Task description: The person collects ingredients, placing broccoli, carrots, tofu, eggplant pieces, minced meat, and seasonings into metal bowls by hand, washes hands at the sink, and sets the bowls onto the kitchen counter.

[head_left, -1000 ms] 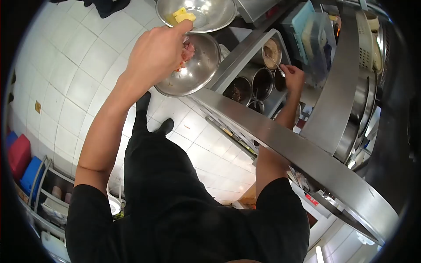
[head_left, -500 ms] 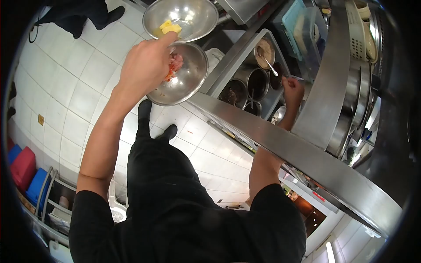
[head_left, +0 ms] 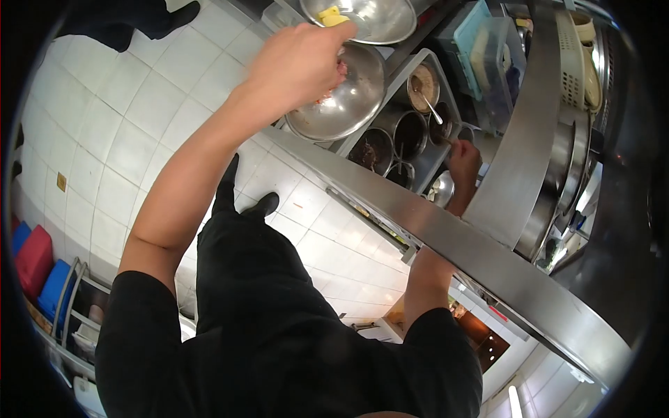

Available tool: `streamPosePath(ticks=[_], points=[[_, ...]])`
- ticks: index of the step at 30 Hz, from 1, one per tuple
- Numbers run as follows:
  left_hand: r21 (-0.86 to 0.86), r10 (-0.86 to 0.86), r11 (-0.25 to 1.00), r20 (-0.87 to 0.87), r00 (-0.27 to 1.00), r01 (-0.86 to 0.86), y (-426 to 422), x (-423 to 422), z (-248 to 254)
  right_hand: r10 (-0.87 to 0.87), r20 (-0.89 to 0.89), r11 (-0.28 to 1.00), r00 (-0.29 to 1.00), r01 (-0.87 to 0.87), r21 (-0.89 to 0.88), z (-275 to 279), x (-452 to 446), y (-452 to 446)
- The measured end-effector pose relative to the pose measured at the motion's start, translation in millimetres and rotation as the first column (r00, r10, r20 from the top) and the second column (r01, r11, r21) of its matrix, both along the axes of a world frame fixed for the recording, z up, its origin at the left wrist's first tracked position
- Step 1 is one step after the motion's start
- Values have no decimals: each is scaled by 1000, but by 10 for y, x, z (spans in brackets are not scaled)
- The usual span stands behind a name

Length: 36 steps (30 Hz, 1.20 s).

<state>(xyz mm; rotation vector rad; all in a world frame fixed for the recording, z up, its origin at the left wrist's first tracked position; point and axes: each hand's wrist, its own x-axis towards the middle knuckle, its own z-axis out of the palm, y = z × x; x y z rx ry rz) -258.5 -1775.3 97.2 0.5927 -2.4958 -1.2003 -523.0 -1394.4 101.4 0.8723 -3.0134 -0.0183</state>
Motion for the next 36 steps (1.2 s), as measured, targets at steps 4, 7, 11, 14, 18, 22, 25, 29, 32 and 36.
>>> streamPosePath(ticks=[4,7,11,14,18,22,25,29,32,36], points=[[-10,-16,1000,-48,999,15,11,-86,-11,-110,-110,977,988,87,-194,58,222,33],[-16,-12,1000,-50,999,11,2,-147,-7,-182,-166,954,969,133,-270,-6,219,109],[-47,-14,999,-37,999,13,18,-258,25,-355,-77,865,932,296,-406,-430,33,454],[-37,-7,999,-19,1000,7,41,-393,9,-297,20,794,955,258,-550,-453,261,143],[6,-27,1000,21,999,26,67,-524,24,-348,505,499,790,612,-614,-155,515,-172],[20,-34,999,37,999,34,87,-618,21,-300,587,352,752,660,-664,-203,554,-207],[10,-52,999,37,998,51,105,-654,59,-236,677,233,697,717,-657,-163,535,-258],[-15,-57,998,35,998,58,133,-693,90,-190,820,136,540,842,-523,-178,480,-228],[0,-78,997,36,996,78,134,-733,159,-52,866,59,497,868,-494,-337,383,5],[14,-88,996,38,995,87,134,-804,182,-230,737,169,636,772,-613,-273,567,-198]])
